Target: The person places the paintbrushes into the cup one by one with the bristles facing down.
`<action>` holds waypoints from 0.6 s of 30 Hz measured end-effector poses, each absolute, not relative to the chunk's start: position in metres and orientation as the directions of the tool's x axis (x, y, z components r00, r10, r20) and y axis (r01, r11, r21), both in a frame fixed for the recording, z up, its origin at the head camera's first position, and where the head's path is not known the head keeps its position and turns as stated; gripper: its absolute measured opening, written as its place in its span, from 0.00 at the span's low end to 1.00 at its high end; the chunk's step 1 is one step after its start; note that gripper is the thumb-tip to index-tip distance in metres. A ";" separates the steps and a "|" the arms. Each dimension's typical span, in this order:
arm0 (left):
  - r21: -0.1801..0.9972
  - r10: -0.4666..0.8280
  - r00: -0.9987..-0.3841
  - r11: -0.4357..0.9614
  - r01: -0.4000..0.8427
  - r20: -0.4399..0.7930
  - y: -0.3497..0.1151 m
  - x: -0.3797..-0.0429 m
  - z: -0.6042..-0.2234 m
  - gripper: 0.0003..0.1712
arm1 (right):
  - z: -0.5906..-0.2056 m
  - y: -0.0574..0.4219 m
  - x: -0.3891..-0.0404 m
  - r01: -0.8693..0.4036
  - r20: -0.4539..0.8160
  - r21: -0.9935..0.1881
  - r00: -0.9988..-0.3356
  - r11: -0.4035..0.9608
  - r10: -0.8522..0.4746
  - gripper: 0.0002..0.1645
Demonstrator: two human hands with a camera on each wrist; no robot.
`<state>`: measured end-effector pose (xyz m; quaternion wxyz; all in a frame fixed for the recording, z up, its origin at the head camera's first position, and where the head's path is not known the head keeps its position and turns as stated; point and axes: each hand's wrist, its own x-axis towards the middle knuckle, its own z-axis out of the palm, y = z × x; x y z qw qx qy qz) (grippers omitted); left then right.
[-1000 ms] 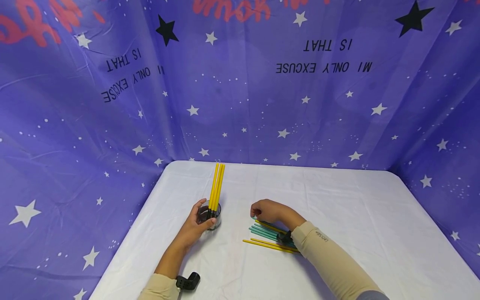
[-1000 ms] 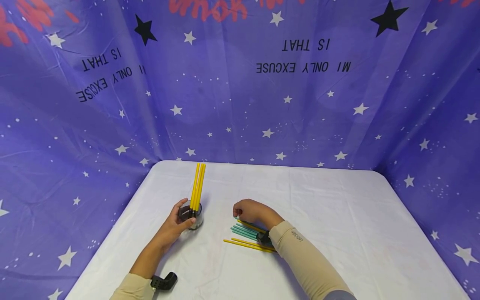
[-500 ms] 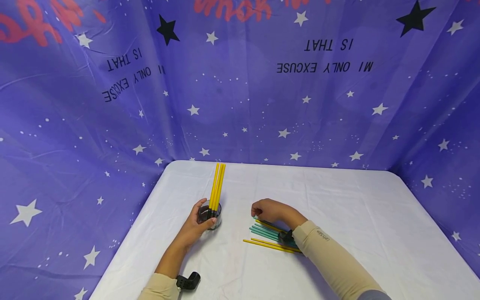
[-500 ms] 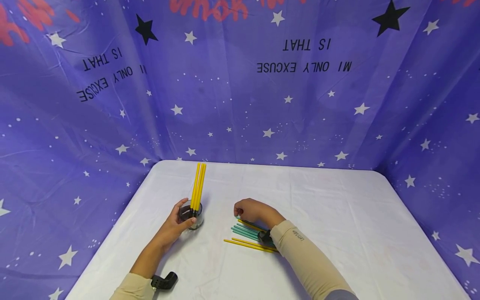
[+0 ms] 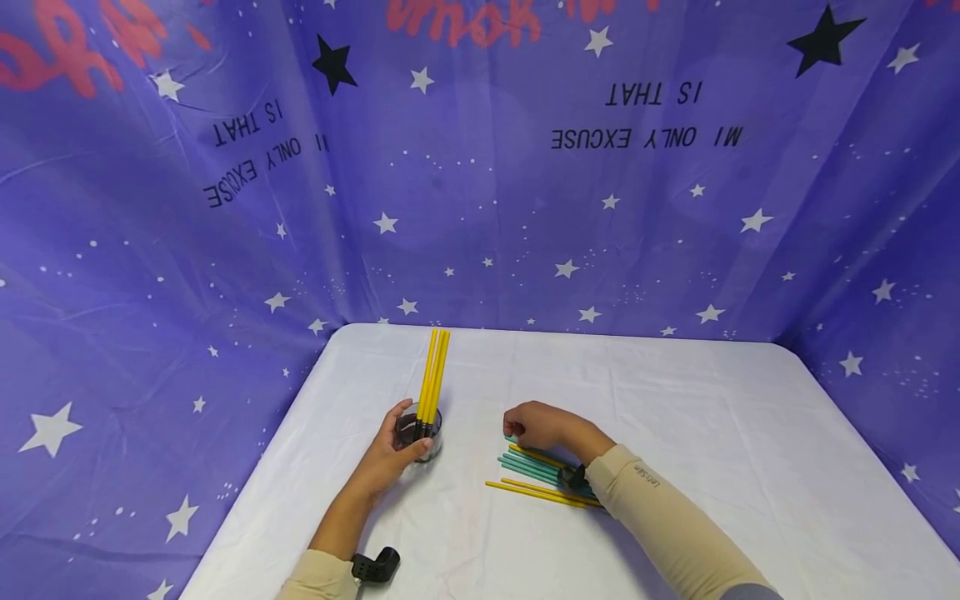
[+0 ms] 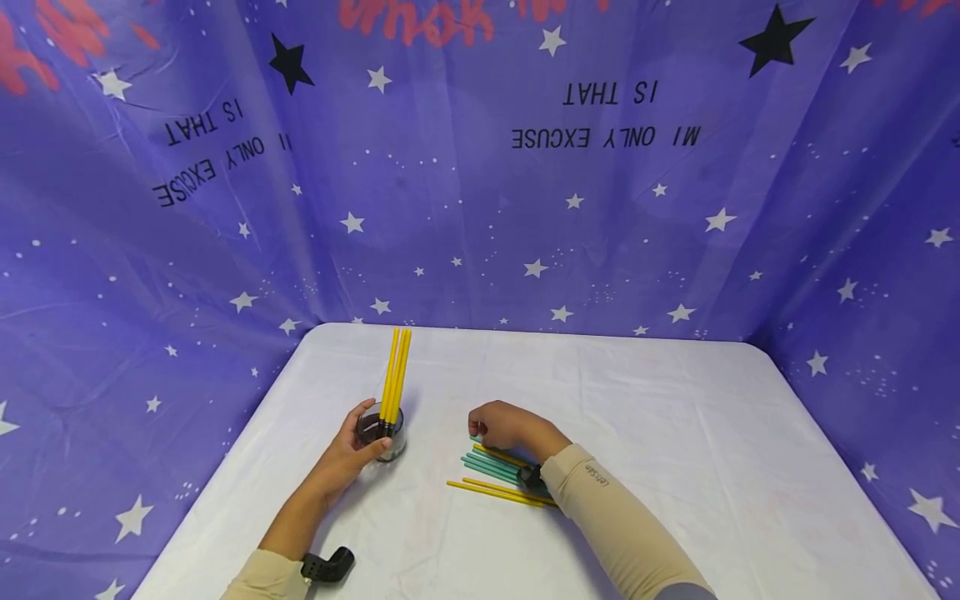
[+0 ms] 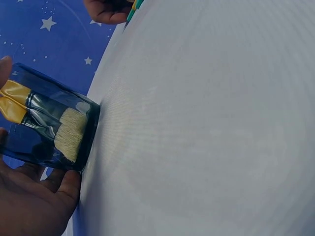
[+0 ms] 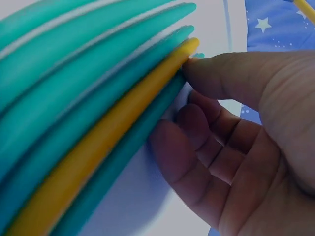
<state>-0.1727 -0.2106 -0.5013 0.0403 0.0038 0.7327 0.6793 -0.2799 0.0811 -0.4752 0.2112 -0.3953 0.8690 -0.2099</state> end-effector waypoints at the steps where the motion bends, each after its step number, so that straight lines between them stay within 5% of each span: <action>1: 0.996 0.060 -0.997 0.078 -0.047 -0.052 -0.211 -0.173 -0.501 0.47 | -0.476 0.081 -0.280 -0.602 -0.199 -0.529 -0.597 0.598 -0.777 0.10; 8: 0.995 0.052 -0.997 0.085 -0.048 -0.053 -0.210 -0.172 -0.502 0.47 | -0.470 0.082 -0.280 -0.613 -0.190 -0.522 -0.594 0.593 -0.782 0.10; 18: 0.996 0.068 -0.998 0.090 -0.014 -0.020 -0.210 -0.172 -0.502 0.47 | -0.441 0.085 -0.286 -0.516 -0.145 -0.673 -0.611 0.530 -0.778 0.08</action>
